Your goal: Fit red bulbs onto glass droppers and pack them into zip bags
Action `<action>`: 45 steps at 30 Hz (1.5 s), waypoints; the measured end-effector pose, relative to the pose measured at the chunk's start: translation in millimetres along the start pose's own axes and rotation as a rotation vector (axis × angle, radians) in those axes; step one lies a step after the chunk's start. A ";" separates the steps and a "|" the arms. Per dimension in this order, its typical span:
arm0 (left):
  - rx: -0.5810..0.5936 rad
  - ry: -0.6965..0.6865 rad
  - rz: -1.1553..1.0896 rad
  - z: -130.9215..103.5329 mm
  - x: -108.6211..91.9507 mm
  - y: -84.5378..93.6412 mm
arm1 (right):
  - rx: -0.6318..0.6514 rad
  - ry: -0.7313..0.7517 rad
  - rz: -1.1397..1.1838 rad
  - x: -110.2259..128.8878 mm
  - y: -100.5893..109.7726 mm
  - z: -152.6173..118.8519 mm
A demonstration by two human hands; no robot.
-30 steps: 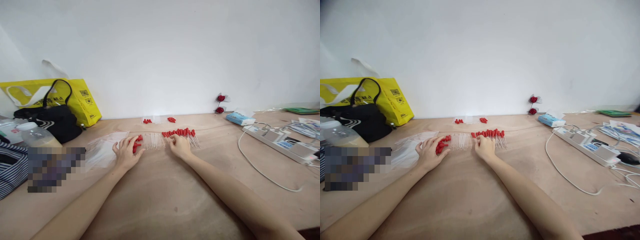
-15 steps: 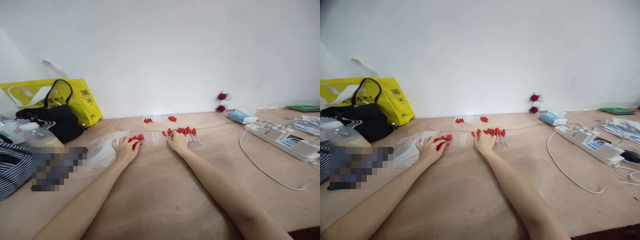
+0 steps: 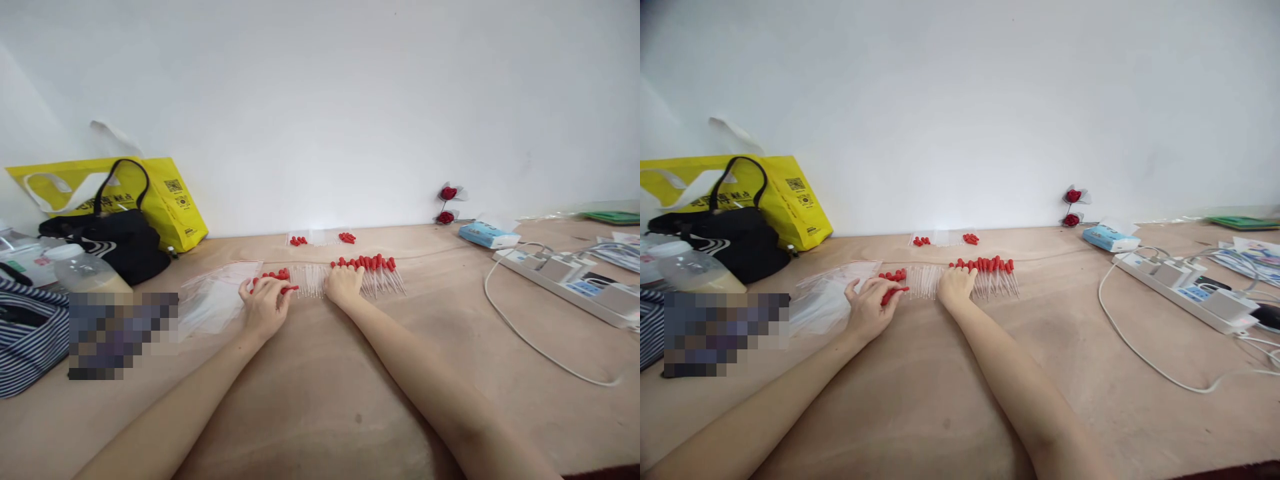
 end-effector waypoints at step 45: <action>0.250 -0.135 -0.290 -15.8 -61.0 -21.1 | -0.230 0.858 0.109 -11.8 34.6 -121.6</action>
Point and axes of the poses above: each hand's wrist, its own z-axis towards the middle knuckle, its own y-axis out of the back of the hand, x = y × z, the point moved 9 cm from there along z, towards the middle knuckle, and after that the axes turned 11 degrees about x, right-handed, at the moved point
